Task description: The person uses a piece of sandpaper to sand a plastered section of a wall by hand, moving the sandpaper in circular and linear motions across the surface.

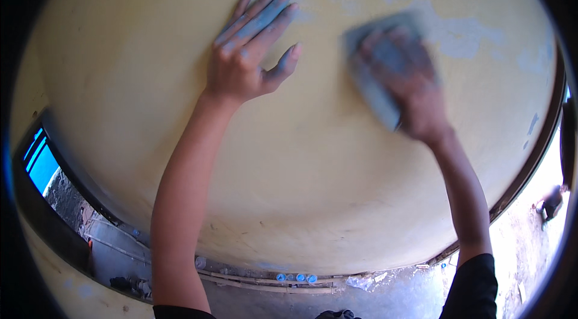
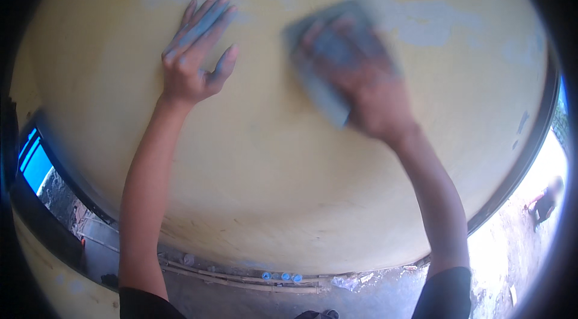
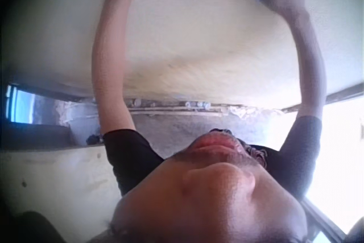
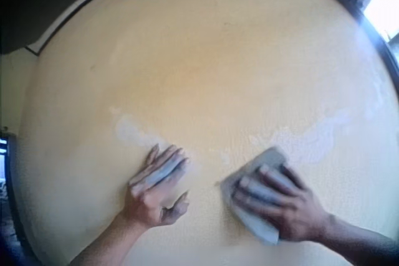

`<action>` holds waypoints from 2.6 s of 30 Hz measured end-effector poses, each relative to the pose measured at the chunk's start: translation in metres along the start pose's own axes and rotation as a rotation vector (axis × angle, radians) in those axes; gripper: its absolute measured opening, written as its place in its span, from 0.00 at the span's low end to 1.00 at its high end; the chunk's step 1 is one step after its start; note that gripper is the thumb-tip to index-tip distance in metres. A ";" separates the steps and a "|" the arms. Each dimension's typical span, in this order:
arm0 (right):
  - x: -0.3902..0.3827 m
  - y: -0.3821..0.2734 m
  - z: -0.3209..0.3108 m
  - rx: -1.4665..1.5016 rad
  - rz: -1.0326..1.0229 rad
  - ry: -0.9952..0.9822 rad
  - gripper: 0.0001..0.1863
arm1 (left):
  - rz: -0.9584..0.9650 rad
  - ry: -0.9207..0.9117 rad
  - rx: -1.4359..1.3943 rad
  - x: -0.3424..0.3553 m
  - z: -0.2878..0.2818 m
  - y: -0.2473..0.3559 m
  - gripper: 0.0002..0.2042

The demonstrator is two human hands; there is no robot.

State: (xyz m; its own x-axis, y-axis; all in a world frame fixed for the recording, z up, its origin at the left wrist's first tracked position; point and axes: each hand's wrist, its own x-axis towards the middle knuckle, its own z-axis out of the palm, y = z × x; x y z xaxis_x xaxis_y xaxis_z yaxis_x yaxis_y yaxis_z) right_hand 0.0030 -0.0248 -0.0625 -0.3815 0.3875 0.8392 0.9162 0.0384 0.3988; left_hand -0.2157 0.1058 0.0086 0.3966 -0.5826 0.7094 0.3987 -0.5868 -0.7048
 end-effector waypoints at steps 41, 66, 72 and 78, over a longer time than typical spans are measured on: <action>-0.005 0.033 -0.007 -0.017 -0.124 -0.010 0.30 | 0.121 -0.284 0.002 0.031 -0.005 0.008 0.34; -0.053 0.155 0.002 -0.178 -0.222 -0.038 0.24 | -0.184 -0.516 0.233 0.037 0.068 0.080 0.37; -0.074 0.176 -0.006 -0.186 -0.265 -0.067 0.24 | -0.143 -0.559 0.233 0.065 0.089 0.106 0.36; -0.083 0.230 -0.034 -0.031 -0.064 0.066 0.24 | -0.168 -0.444 0.172 0.098 0.115 0.127 0.32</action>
State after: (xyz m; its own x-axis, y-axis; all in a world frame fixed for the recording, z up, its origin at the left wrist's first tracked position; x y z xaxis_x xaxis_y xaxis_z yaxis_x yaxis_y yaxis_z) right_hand 0.2411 -0.0789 -0.0276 -0.4472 0.3239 0.8337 0.8860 0.0326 0.4626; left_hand -0.0312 0.0389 -0.0116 0.6137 -0.1711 0.7708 0.6029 -0.5288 -0.5974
